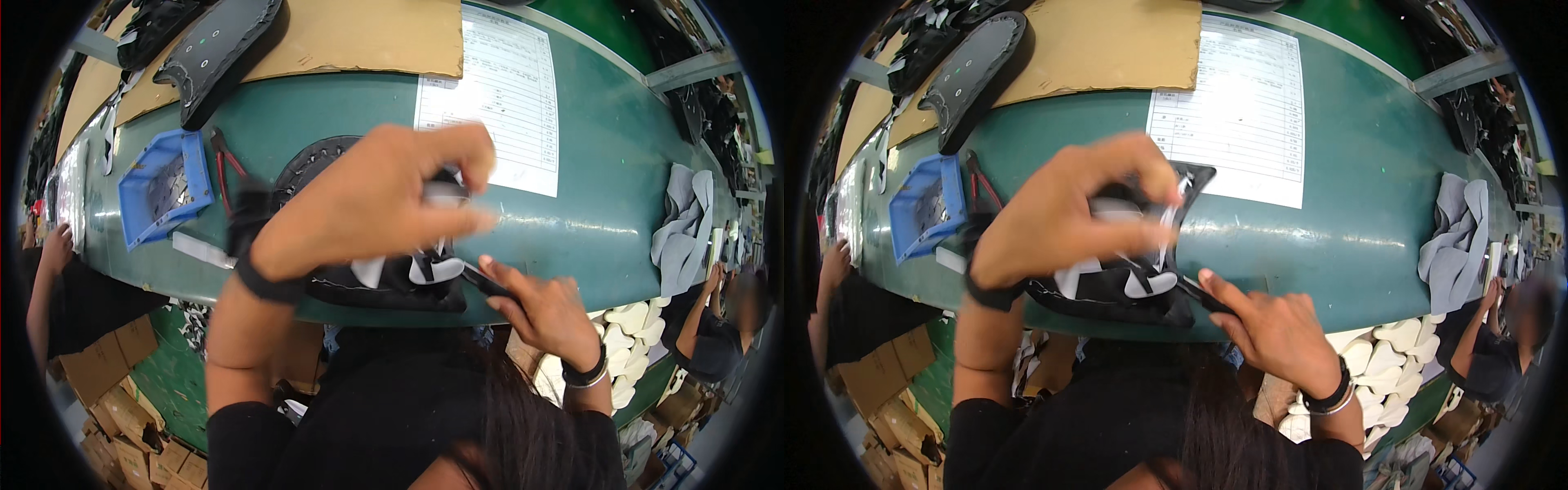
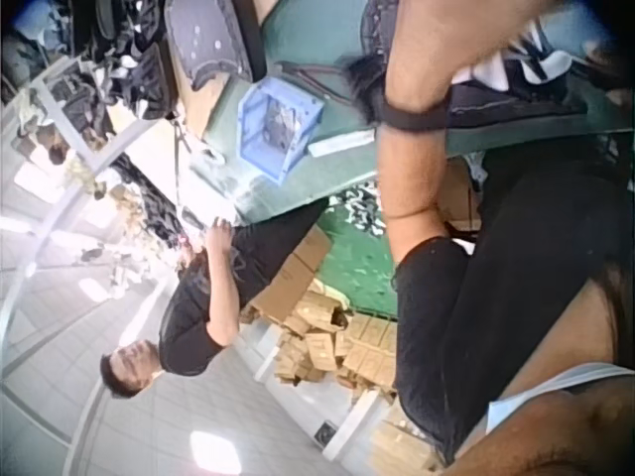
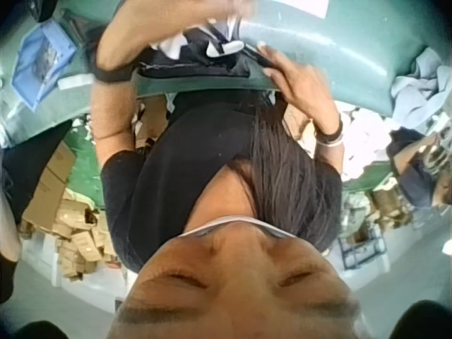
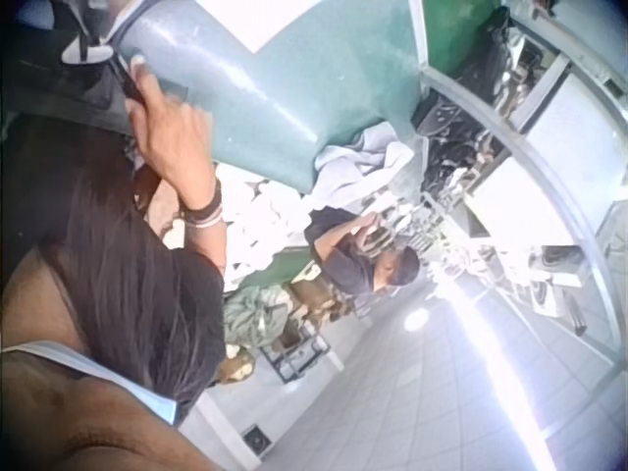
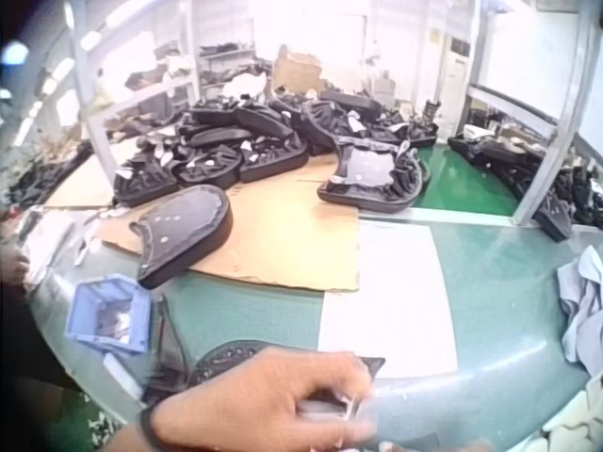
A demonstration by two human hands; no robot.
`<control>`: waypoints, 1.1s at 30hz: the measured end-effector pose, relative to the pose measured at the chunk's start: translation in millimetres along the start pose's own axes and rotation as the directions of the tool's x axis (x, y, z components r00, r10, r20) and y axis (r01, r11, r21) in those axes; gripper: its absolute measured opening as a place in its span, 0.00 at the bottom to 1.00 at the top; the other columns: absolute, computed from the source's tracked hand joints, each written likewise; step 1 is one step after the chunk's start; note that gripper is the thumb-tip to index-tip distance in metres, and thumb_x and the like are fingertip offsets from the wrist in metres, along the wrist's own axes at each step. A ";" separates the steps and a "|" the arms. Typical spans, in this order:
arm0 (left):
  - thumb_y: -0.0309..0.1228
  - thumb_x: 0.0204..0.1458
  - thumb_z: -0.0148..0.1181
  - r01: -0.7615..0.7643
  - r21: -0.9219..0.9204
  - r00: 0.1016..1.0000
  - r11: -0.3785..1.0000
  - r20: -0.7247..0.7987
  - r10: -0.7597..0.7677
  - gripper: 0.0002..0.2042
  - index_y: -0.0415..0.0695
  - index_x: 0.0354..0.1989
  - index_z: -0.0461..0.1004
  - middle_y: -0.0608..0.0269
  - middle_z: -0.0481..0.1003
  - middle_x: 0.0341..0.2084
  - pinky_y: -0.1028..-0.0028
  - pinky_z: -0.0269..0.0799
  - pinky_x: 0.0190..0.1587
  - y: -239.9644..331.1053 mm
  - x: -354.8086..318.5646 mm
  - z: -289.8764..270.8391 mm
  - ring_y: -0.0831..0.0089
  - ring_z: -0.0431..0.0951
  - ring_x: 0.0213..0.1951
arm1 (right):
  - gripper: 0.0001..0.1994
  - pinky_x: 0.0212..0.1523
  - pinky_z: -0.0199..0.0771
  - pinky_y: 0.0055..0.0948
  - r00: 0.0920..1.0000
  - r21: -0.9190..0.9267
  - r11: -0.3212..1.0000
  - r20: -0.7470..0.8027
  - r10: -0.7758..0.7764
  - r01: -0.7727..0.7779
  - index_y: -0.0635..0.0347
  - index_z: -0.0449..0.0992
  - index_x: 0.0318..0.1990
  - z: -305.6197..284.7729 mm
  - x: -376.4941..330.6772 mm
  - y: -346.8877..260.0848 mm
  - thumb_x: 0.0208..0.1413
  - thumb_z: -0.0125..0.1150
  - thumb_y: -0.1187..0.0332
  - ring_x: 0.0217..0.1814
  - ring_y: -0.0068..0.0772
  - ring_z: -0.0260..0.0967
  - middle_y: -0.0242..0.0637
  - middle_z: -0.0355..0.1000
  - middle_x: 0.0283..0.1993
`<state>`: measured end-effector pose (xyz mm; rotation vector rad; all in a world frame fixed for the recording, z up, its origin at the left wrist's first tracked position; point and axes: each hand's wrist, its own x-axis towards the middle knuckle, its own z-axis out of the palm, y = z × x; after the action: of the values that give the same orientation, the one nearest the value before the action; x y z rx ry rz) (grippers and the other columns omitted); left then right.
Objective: The person trims and finishes bicycle seat covers using a utility knife and pliers.
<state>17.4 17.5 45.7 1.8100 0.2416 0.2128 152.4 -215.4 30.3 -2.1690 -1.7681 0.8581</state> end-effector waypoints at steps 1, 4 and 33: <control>0.28 0.44 0.64 -0.175 0.406 0.985 0.897 0.068 0.162 0.11 0.46 0.37 0.72 0.61 0.75 0.29 0.75 0.67 0.27 1.1 -5.7 0.2 0.67 0.68 0.19 | 0.25 0.22 0.65 0.44 1.000 -0.110 0.994 0.001 -0.013 0.013 0.41 0.63 0.63 -5.2 4.4 -0.3 0.57 0.57 0.58 0.21 0.53 0.68 0.42 0.71 0.22; 0.28 0.34 0.67 -0.176 0.780 0.980 0.601 0.083 0.180 0.12 0.46 0.28 0.70 0.63 0.66 0.21 0.66 0.64 0.28 -22.4 -38.9 18.2 0.62 0.69 0.30 | 0.26 0.20 0.63 0.44 0.998 -0.125 0.991 -0.052 -0.043 0.036 0.40 0.63 0.63 -4.2 12.7 -2.2 0.56 0.58 0.59 0.19 0.51 0.67 0.40 0.69 0.20; 0.31 0.22 0.65 -0.239 0.804 0.655 0.545 -0.281 0.701 0.11 0.44 0.15 0.69 0.69 0.64 0.18 0.68 0.59 0.26 -54.2 -47.1 22.8 0.67 0.64 0.25 | 0.28 0.23 0.65 0.41 0.977 -0.126 0.991 -0.199 -0.077 0.052 0.55 0.64 0.61 28.8 -22.7 -21.5 0.52 0.64 0.64 0.21 0.51 0.68 0.41 0.68 0.19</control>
<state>-24.5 -3.5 -13.2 2.5381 0.2363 1.2846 116.2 -237.0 24.8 -2.1696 -1.8174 0.5066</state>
